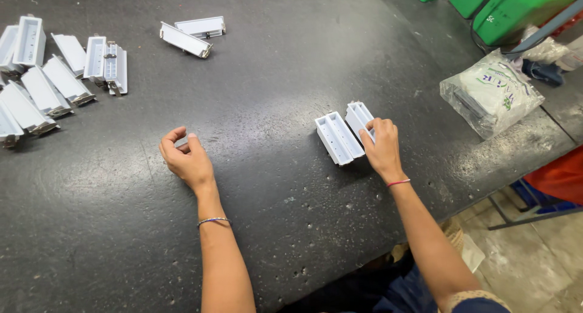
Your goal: The person wraps white plastic components in clear plastic bags one at a time, folds the bag openings closed, and stacks the wrapped pieces on the workbench. They gather the wrapped pieces into a larger plastic bag and continue bagging more components from the pile.
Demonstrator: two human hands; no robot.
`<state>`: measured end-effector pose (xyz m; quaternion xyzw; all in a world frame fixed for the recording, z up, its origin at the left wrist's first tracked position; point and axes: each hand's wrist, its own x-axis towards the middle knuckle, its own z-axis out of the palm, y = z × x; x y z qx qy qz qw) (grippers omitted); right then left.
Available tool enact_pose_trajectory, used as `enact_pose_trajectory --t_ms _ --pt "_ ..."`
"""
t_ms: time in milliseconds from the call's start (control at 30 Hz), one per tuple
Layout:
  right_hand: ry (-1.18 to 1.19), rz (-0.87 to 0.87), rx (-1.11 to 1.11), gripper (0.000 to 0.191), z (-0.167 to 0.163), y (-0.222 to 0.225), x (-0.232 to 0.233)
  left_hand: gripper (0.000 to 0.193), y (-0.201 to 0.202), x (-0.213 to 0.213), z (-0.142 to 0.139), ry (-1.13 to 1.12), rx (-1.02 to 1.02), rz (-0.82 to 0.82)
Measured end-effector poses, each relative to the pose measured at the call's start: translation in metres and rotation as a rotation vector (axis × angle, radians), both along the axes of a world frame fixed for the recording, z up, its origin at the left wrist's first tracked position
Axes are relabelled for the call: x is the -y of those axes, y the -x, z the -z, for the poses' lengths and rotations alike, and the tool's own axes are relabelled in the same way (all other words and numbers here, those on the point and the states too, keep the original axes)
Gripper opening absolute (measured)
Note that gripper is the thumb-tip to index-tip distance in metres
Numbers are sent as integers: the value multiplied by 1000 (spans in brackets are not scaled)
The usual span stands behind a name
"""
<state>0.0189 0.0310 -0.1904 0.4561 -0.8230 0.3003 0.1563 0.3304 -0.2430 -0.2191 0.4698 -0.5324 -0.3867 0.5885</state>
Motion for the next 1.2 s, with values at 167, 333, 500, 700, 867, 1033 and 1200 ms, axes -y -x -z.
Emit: enact_pose_trajectory --t_ms 167,333,500,700,867,1033,1200 --pt "-10 -68 98 25 -11 9 -8 23 0 1 5 40 46 -44" --pt "36 -147 -47 21 -67 -9 29 25 17 -14 -2 -3 -16 -32" --pt "-23 -481 14 21 -97 -51 146 19 19 -24 -21 -39 -2 -48" --pt "-180 -617 44 31 -85 -80 320 17 17 -22 -35 -80 -50 -70" --pt "-81 -591 -3 50 -75 -80 415 20 24 -24 -37 -96 -77 -39" --pt "-214 -483 181 36 -62 -89 421 27 27 -28 -41 -61 -126 -36" --pt "-360 -535 -186 25 -73 -113 321 39 27 -25 -40 -26 -176 -69"
